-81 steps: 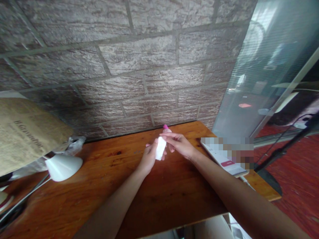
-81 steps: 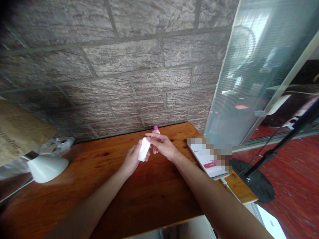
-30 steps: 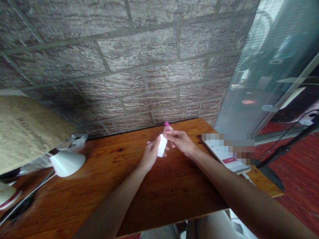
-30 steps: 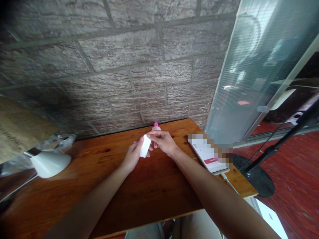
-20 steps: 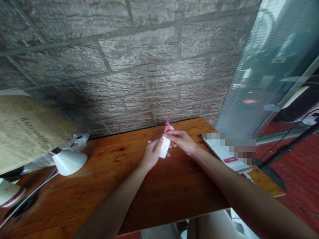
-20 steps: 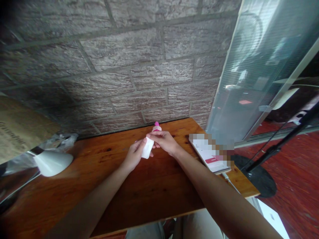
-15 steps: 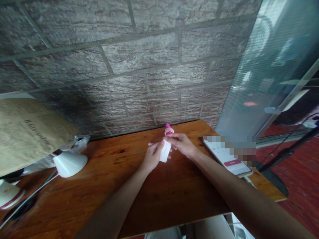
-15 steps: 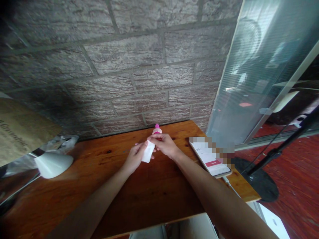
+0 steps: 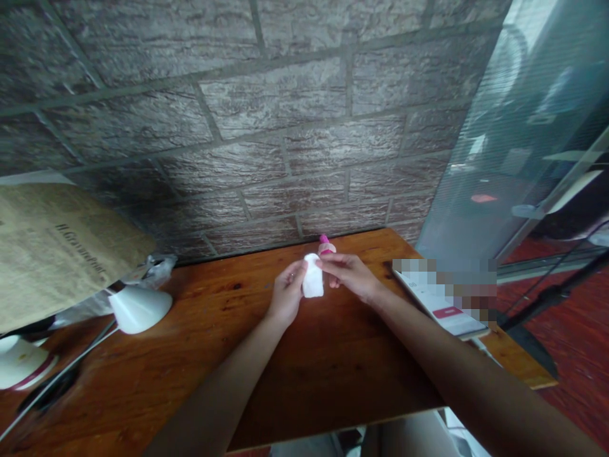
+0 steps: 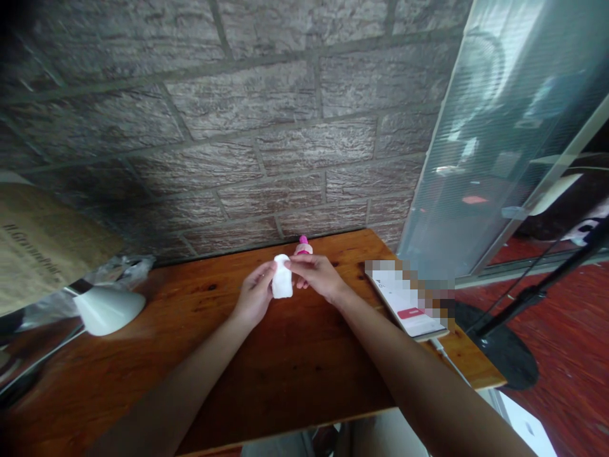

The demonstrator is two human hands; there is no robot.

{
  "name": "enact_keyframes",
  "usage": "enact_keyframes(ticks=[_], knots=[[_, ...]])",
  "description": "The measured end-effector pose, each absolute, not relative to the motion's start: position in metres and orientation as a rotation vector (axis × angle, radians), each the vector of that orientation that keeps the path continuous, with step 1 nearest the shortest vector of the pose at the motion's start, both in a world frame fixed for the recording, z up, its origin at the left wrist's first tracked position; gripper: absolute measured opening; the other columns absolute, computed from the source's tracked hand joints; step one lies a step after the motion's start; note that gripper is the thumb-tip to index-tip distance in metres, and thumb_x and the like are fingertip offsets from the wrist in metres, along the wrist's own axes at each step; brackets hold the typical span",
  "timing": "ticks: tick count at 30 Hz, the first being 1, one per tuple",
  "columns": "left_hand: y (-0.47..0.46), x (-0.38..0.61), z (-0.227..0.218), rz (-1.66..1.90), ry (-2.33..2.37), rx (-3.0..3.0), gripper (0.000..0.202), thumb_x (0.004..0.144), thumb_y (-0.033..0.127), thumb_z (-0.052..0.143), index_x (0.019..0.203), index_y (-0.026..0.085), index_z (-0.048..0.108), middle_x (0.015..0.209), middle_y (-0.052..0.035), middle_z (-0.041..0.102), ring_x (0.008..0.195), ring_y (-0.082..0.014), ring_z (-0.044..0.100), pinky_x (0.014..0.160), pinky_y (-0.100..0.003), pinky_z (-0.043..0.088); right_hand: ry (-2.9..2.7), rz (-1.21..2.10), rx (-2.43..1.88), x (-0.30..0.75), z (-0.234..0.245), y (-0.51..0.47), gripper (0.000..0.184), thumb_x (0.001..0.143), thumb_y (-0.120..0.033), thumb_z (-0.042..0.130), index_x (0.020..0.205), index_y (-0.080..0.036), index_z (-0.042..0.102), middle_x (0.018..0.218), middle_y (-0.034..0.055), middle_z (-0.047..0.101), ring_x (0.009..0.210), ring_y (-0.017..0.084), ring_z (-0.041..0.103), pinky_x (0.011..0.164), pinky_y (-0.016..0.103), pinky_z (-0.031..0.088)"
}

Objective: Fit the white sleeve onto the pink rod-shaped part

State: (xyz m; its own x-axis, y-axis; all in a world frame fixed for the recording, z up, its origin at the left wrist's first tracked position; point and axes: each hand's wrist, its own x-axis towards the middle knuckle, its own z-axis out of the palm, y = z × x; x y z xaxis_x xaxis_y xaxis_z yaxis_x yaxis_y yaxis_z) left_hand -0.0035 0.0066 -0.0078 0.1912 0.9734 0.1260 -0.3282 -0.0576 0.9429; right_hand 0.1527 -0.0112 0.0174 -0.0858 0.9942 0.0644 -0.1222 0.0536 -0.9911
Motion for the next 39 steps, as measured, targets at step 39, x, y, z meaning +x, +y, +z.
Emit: enact_keyframes(ticks=[39], knots=[[-0.001, -0.005, 0.004, 1.199, 0.784, 1.235, 0.041, 0.068, 0.043, 0.08, 0.096, 0.014, 0.072, 0.078, -0.005, 0.073, 0.066, -0.0157, 0.064, 0.062, -0.025, 0.047, -1.168, 1.079, -0.974, 0.141, 0.019, -0.016, 0.039, 0.063, -0.05, 0.08, 0.084, -0.016, 0.075, 0.061, -0.0018, 0.059, 0.048, 0.007, 0.041, 0.045, 0.023, 0.033]])
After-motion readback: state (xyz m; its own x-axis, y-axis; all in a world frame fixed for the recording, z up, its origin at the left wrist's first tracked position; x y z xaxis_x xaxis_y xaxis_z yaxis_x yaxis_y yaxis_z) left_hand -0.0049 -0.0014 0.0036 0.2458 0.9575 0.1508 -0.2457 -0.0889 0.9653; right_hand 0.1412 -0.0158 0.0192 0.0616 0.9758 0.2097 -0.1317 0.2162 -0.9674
